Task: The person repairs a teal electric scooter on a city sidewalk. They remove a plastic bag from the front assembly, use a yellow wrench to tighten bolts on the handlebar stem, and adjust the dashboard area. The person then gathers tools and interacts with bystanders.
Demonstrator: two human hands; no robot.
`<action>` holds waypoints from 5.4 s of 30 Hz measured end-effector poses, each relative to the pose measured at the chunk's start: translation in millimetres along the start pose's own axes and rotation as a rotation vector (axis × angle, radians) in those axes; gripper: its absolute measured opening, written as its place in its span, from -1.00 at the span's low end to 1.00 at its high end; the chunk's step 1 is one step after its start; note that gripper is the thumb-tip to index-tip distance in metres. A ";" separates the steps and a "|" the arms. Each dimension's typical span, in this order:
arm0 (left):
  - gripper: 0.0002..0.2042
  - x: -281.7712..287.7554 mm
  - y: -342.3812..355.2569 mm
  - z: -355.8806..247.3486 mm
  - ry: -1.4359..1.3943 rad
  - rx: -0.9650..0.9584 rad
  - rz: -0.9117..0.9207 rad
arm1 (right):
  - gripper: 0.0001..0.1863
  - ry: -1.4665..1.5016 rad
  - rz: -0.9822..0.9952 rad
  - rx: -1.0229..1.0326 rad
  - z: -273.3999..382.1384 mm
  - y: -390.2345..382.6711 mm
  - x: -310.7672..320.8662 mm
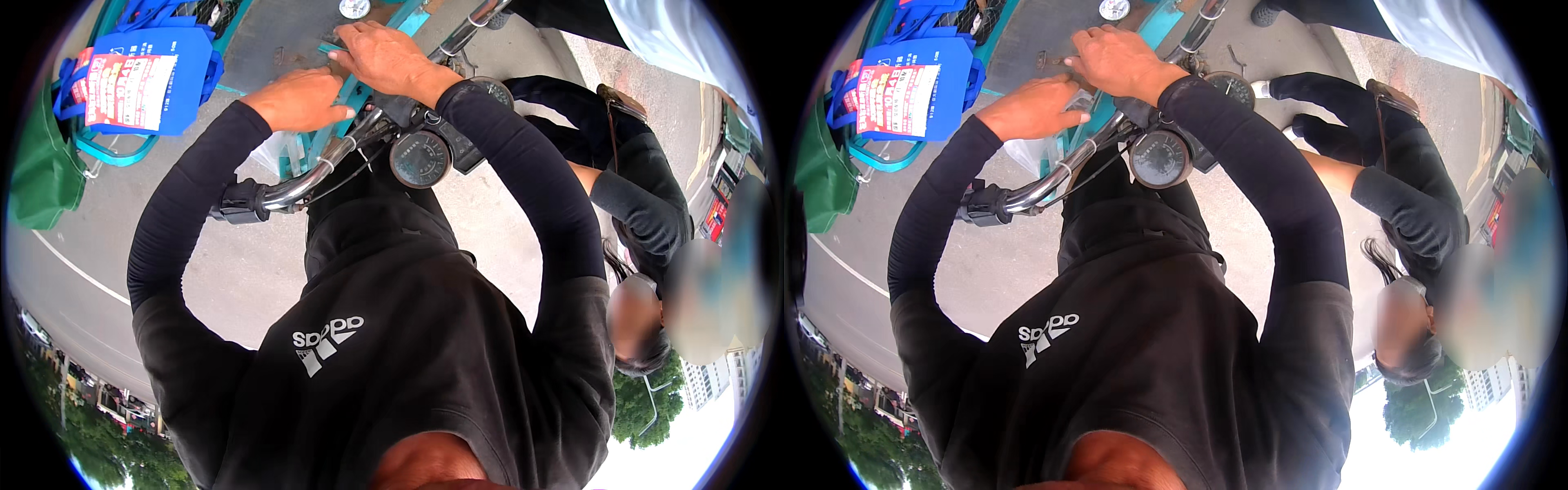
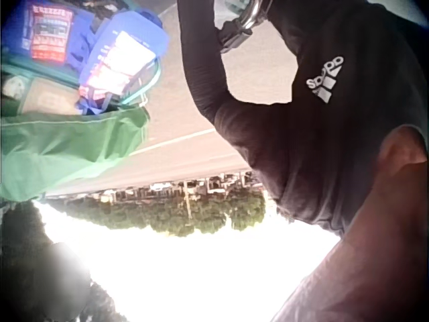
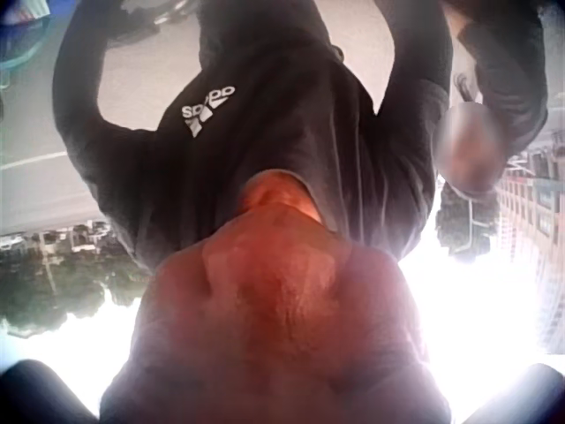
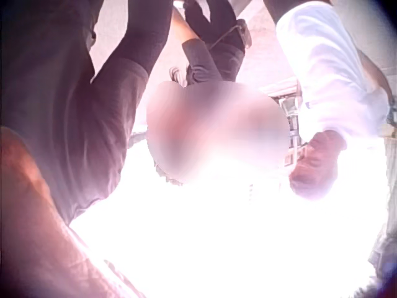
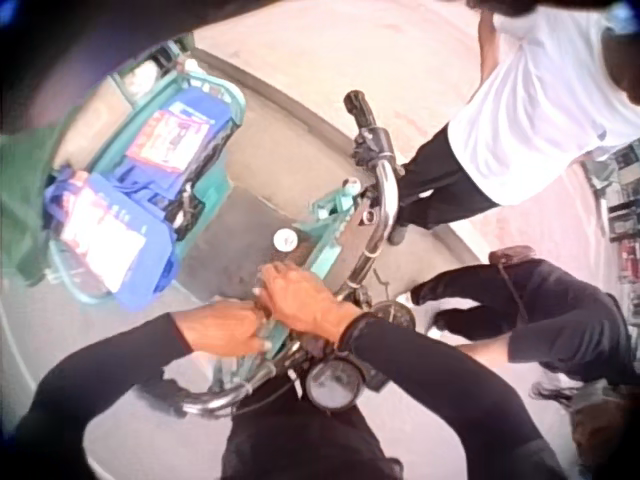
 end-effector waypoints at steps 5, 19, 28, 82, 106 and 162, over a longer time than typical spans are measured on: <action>-0.69 14.2 -120.3 -7.5 0.044 0.000 -0.553 | -0.40 -0.185 0.130 0.281 -3.4 -11.7 -30.6; -0.70 -47.1 -177.2 2.1 -0.290 0.315 -1.161 | -0.35 -0.310 0.170 0.498 99.7 47.0 37.6; -0.68 -49.1 -173.5 6.3 -0.248 0.359 -1.184 | -0.22 -0.462 0.352 0.548 6.5 0.1 -53.9; -0.59 -73.8 -69.8 -87.0 0.859 0.396 -0.569 | -0.54 0.943 -0.205 -1.506 105.6 -784.0 -423.0; -0.54 -78.6 -62.2 -86.7 0.904 0.581 -0.544 | -0.52 2.144 -1.180 -0.376 -174.4 -288.2 -251.7; -0.51 -75.0 -65.1 -77.0 0.840 0.627 -0.538 | -0.43 0.344 -1.272 -0.365 -2.9 -244.6 -129.9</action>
Point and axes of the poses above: each hand's wrist, its own y-axis towards the middle knuckle, its own x-axis out of the back of the hand, z = x × y, the point moved 6 cm from there along y, towards the middle knuckle, and after that the axes turned 4 degrees about y, right-handed, at the moved point
